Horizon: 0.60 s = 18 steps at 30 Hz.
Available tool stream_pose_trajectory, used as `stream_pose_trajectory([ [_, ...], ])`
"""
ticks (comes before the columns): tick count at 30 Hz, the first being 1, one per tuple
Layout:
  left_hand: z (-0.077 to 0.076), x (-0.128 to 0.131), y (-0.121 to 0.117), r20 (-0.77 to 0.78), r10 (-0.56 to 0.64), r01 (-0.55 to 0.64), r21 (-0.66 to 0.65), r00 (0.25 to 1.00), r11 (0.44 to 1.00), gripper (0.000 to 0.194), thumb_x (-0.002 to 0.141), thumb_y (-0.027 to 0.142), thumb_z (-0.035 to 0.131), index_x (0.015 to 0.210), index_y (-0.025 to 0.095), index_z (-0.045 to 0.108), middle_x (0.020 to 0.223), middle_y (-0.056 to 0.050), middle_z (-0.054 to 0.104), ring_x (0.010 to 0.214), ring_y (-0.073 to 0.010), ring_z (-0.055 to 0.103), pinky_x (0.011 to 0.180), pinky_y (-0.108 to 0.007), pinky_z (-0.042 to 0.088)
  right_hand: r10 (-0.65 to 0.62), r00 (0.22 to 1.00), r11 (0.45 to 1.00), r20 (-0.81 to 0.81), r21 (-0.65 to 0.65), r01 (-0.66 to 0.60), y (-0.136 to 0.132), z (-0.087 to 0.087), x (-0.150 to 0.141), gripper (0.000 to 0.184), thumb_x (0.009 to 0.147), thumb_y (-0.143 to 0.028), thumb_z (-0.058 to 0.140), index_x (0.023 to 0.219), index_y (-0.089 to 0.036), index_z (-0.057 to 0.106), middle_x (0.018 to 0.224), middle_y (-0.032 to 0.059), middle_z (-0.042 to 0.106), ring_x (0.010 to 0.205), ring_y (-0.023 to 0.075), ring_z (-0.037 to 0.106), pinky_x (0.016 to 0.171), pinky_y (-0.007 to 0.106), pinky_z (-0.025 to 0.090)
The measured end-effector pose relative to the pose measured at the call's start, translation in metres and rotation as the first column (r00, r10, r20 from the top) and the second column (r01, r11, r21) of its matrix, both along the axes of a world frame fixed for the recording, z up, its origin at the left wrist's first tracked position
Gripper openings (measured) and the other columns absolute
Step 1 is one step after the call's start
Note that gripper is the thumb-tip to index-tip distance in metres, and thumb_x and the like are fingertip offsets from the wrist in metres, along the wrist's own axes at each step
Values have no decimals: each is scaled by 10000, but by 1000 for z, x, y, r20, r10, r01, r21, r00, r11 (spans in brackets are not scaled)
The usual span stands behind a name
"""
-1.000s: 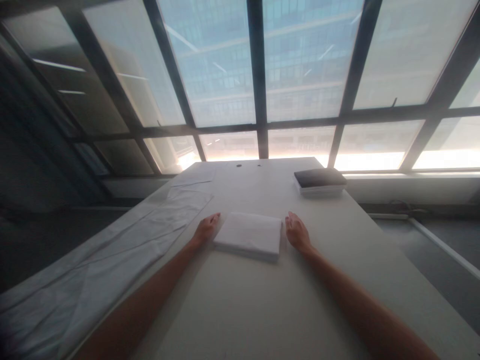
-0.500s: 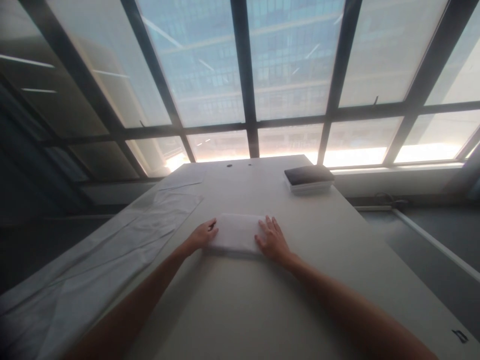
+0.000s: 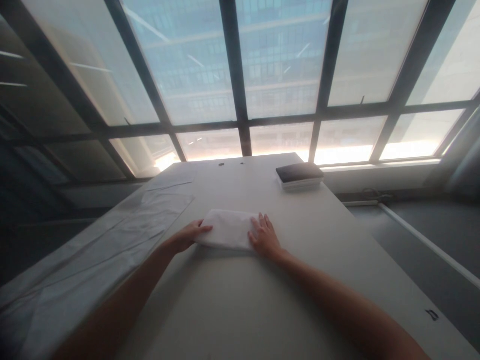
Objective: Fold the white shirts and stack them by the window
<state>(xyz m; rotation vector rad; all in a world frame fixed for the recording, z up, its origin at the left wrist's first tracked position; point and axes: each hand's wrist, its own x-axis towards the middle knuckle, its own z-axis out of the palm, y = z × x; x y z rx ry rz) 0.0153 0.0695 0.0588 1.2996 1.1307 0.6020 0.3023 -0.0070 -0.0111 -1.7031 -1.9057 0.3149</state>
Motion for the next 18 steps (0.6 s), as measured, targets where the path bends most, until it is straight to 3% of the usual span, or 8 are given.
stream_pose_trajectory([
  [3,-2,5,-7,141,-32,40,-54,989,998,708,671,353,883,1293,175,595,1158,-124,702,904,-252,694,679,-296,578,-27,997,999,-71,40,30,5,-5,4,588,945,-331,525,1487,-105,485,1623,172,313,1525,311,186,1235,437,170],
  [7,-3,14,-12,207,15,-13,-10,978,1000,730,680,273,867,1330,191,547,1176,-120,673,877,-230,686,647,-280,596,-122,948,986,-293,71,149,18,-11,13,643,893,-319,539,1484,-81,457,1579,194,384,1489,294,296,1228,455,220],
  [10,0,19,-13,279,19,-32,45,960,998,713,711,255,841,1347,222,520,1214,-100,649,888,-215,678,658,-280,603,-135,830,980,-541,52,193,27,-12,19,763,850,-381,583,1522,-80,383,1557,203,413,1450,295,378,1205,460,286],
  [14,9,24,-15,379,-7,-47,134,925,990,722,740,274,829,1377,240,491,1235,-98,639,946,-232,673,701,-284,604,-136,589,987,-796,-62,145,28,-3,21,882,827,-471,639,1563,-111,311,1559,207,413,1392,301,468,1130,430,408],
  [18,16,26,-17,391,35,-112,178,920,978,816,721,316,830,1439,265,446,1241,-101,646,974,-257,673,710,-293,603,-133,545,986,-828,-166,-12,17,11,14,739,917,-488,546,1549,-155,355,1469,169,541,1321,276,549,1049,410,489],
])
